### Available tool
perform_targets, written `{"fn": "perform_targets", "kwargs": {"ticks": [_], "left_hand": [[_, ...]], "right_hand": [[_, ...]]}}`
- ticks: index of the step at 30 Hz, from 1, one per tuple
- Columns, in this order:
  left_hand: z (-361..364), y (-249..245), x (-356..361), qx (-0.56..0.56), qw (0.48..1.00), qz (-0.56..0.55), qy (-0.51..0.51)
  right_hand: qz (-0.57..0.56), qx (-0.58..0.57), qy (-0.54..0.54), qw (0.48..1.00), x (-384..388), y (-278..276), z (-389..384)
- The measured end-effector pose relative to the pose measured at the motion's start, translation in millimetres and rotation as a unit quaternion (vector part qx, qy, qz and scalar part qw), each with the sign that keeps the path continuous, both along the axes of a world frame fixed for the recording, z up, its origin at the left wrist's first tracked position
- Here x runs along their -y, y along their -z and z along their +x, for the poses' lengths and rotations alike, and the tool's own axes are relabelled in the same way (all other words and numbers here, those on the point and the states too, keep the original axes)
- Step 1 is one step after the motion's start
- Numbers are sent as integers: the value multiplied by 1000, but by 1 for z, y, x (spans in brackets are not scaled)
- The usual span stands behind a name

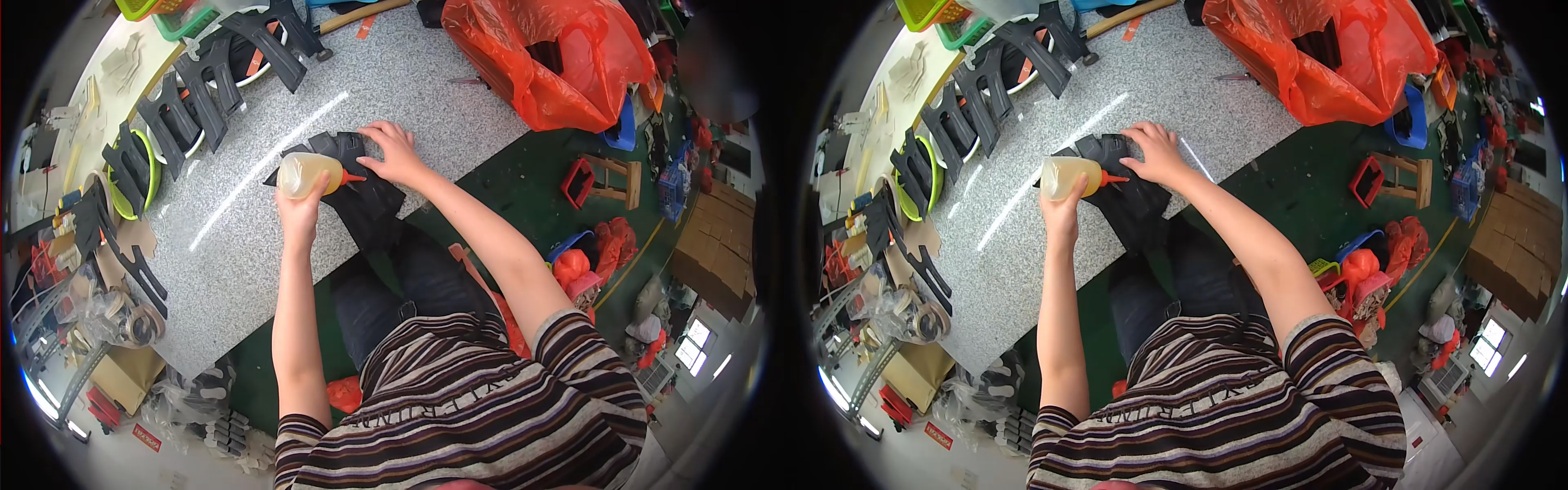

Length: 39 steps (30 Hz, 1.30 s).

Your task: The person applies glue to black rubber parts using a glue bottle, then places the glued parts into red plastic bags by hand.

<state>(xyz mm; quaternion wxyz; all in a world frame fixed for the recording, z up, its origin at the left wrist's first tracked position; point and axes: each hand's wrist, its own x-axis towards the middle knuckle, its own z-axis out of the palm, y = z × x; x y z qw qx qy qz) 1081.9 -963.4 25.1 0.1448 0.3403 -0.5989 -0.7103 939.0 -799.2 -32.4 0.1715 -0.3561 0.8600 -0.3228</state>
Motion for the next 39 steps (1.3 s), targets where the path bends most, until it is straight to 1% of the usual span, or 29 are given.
{"fn": "perform_targets", "kwargs": {"ticks": [1,4,7,8,9,11,12,13,14,15,16,17,19,20,21,22,23,27,28,31,32,33,34,35,37,39], "left_hand": [[1,3,-2,-4,1000,-3,-12],[12,8,-6,-3,1000,8,1],[37,11,-22,25,997,-6,74],[50,17,-27,35,996,14,85],[58,13,-30,3,994,95,45],[79,1,-33,-63,965,250,-40],[94,-6,-25,-91,952,287,-62],[111,-12,-17,-127,935,316,-103],[130,-18,-8,-165,916,336,-146],[151,-25,3,-204,894,352,-188],[174,-32,14,-250,874,357,-215],[199,-35,25,-290,853,356,-248],[244,-40,42,-368,802,365,-296],[263,-44,49,-408,777,367,-309],[281,-47,54,-414,773,355,-325],[299,-47,57,-418,769,344,-340],[315,-48,60,-423,764,334,-354],[366,-52,59,-431,735,319,-415],[375,-53,59,-432,736,311,-418],[391,-52,64,-434,739,299,-421],[394,-51,66,-435,738,303,-418],[396,-49,64,-434,737,311,-415],[397,-47,66,-417,734,320,-430],[392,-44,69,-392,744,309,-445],[370,-42,77,-362,766,330,-417],[335,-33,83,-285,827,305,-376]], "right_hand": [[2,-2,-1,1000,0,0,0],[5,-5,0,1000,0,1,0],[1,-14,6,1000,2,1,1],[-2,-18,8,1000,3,1,2],[6,-29,7,1000,4,-3,2],[20,-49,1,999,9,-13,1],[11,-69,-7,998,13,-21,1],[-38,-45,-30,998,15,-19,-3],[-80,80,-34,993,21,-31,-1],[-63,219,-28,973,26,-40,3],[-59,241,-44,968,40,-74,13],[-81,330,-53,939,51,-81,22],[-96,439,-50,892,93,-111,51],[-97,486,-52,867,121,-116,70],[-96,532,-50,840,153,-121,94],[-92,530,-78,839,184,-110,116],[-82,557,-89,822,217,-90,139],[-132,638,-54,757,348,-43,233],[-154,639,-50,752,380,-22,250],[-152,563,6,812,441,1,267],[-153,458,26,875,449,6,267],[-148,345,48,926,449,13,264],[-136,223,73,963,438,10,259],[-152,269,35,950,418,8,248],[-164,262,-124,943,352,-7,221],[-188,179,-161,952,267,-26,189]]}}
